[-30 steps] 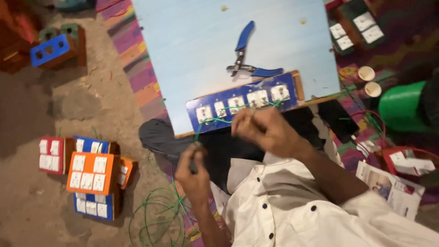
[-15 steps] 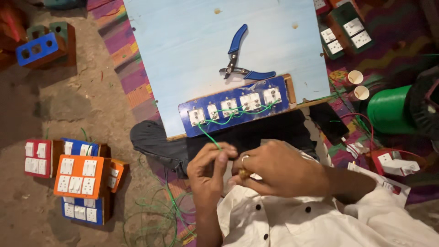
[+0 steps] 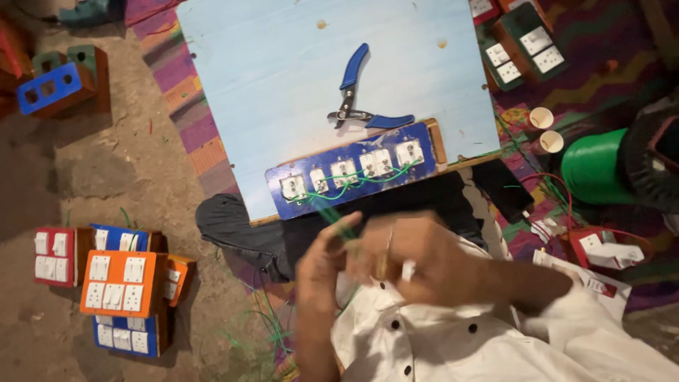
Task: The person sits on a mat and wires green electrical cables into a blue multi-gang switchboard. They use wire strippers to strip wire ends and a screwdriver to tighten terminal screws, connecting wires between adjacent switches.
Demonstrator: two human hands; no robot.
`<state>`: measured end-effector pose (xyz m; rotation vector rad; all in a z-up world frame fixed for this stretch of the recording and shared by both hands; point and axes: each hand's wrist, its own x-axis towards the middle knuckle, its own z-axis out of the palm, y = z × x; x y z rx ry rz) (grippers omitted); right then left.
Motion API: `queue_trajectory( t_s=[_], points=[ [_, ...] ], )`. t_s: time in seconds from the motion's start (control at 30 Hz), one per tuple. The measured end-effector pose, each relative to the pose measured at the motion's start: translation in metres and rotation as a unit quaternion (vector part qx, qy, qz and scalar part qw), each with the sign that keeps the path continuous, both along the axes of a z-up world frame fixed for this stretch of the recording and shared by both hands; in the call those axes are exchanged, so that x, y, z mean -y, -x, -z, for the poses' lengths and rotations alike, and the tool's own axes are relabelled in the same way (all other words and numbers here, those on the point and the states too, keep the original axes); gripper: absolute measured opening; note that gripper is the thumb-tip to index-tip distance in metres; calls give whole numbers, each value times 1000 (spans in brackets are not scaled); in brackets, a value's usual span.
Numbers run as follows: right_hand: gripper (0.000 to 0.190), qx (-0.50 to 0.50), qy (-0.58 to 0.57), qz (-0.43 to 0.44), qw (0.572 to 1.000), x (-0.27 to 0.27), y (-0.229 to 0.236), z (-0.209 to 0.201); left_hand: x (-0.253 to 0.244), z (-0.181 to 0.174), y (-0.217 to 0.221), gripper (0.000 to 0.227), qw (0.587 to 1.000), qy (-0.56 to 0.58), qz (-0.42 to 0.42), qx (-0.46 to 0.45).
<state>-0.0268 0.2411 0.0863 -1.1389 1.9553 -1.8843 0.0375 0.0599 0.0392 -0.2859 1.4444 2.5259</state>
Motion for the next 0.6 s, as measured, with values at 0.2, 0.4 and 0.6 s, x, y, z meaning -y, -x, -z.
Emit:
queue_trajectory(
  t_s=[0.2,0.4,0.6],
  points=[
    [34,-44,-279,195,939,6,99,15,-68,7,29,22,756,562,-231,-242],
    [53,-127,-255,153,946,22,155,38,-66,24,54,30,715,645,-171,-211],
    [63,-6,-291,23,956,24,177,48,-64,23,50,28,726,640,-156,-199]
  ],
)
